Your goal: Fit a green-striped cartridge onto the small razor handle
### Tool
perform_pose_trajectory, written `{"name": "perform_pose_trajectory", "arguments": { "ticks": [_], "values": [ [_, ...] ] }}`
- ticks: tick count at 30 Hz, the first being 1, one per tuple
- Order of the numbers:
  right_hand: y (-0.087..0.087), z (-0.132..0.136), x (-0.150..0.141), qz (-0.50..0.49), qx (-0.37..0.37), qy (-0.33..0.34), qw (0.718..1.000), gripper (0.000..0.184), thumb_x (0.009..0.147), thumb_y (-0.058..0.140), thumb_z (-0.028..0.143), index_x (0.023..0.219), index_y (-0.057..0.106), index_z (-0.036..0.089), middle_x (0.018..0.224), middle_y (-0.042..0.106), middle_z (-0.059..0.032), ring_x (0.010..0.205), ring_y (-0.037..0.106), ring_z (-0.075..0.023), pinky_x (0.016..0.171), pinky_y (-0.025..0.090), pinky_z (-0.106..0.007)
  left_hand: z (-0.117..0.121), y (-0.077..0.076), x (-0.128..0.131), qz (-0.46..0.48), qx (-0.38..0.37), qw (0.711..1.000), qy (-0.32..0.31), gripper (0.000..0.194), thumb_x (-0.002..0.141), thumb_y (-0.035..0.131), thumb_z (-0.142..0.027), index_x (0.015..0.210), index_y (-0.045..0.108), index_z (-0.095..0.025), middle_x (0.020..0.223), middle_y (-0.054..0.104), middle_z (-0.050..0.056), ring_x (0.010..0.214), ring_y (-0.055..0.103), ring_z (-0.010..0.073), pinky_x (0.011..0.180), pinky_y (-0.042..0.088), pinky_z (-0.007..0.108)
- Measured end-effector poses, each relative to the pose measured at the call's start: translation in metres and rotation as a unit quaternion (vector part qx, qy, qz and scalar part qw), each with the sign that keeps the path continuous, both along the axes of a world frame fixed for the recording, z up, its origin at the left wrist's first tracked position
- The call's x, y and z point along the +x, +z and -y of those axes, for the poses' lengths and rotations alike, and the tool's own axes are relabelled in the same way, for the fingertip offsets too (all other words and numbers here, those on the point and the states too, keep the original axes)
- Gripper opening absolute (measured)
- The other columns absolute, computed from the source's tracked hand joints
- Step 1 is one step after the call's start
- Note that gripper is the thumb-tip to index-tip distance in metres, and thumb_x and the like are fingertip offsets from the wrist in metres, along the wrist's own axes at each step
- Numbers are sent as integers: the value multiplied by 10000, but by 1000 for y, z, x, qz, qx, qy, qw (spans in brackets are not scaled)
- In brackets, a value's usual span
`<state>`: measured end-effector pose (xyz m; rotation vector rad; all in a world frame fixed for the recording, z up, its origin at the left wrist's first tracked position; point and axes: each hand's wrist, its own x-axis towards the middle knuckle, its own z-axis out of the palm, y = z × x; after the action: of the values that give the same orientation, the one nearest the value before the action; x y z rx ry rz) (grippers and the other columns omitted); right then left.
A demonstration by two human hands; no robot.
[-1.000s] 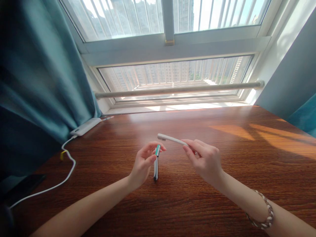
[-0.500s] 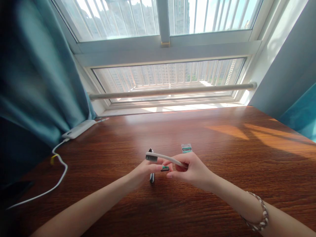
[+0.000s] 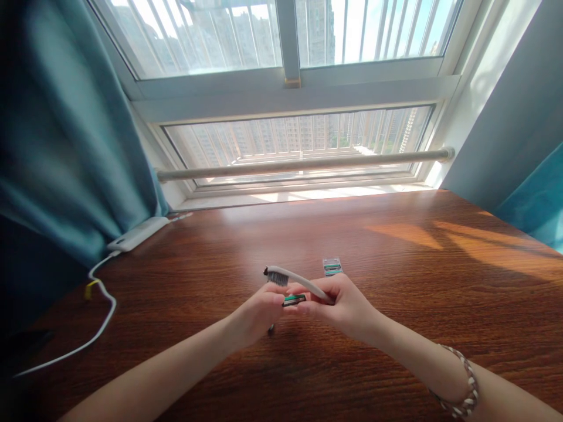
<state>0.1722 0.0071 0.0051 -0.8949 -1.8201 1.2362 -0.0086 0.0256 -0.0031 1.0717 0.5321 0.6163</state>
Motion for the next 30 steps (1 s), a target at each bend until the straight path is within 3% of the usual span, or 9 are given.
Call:
{"name": "perform_pose_trajectory", "arguments": {
  "ticks": [4, 7, 12, 14, 18, 23, 30],
  "values": [
    [-4, 2, -2, 2, 9, -33, 999, 199, 730, 628, 312, 735, 658, 115, 502, 282, 66, 471, 257, -52, 443, 228, -205, 4, -5, 1, 30, -37, 999, 11, 285, 674, 554, -311, 847, 668, -115, 872, 591, 94, 863, 505, 212, 796, 371, 331],
    [-6, 4, -4, 13, 61, -77, 995, 177, 719, 630, 285, 699, 664, 113, 480, 304, 65, 453, 267, -49, 422, 236, -194, 5, -8, 1, 38, -46, 998, 13, 276, 701, 543, -298, 878, 663, -123, 877, 597, 90, 872, 513, 212, 799, 375, 334],
    [-6, 9, -6, 50, 186, -114, 975, 171, 748, 563, 184, 865, 684, 155, 593, 598, 12, 487, 464, -69, 467, 358, -175, 8, -10, 5, 46, -64, 997, 15, 337, 781, 443, -312, 953, 643, -103, 918, 612, 114, 897, 526, 230, 803, 377, 345],
    [-6, 10, -7, 47, 231, -136, 962, 185, 748, 562, 163, 892, 679, 165, 619, 645, 1, 482, 509, -69, 483, 388, -163, 10, -12, 7, 62, -80, 995, 6, 345, 803, 406, -306, 937, 642, -93, 925, 611, 115, 893, 524, 216, 800, 376, 329],
    [-9, 12, -6, 60, 314, -187, 929, 176, 740, 566, 131, 877, 673, 158, 525, 607, 16, 420, 485, -58, 459, 386, -156, 16, -18, 12, 114, -134, 984, -3, 346, 825, 410, -367, 929, 634, -124, 926, 612, 84, 853, 525, 186, 801, 375, 313],
    [-16, 12, -4, 87, 435, -179, 878, 244, 764, 540, 108, 992, 617, 152, 528, 586, 20, 445, 493, -71, 475, 378, -191, 26, -18, 13, 118, -184, 976, 4, 375, 830, 419, -416, 952, 618, -123, 983, 598, 92, 890, 514, 196, 830, 363, 327],
    [-17, 16, 0, 156, 506, -167, 832, 286, 786, 532, 121, 1070, 561, 128, 527, 561, 25, 454, 452, -82, 463, 316, -227, 35, -17, 16, 128, -198, 971, 47, 292, 837, 435, -365, 897, 611, -139, 903, 595, 74, 870, 513, 193, 821, 364, 338]
  ]
}}
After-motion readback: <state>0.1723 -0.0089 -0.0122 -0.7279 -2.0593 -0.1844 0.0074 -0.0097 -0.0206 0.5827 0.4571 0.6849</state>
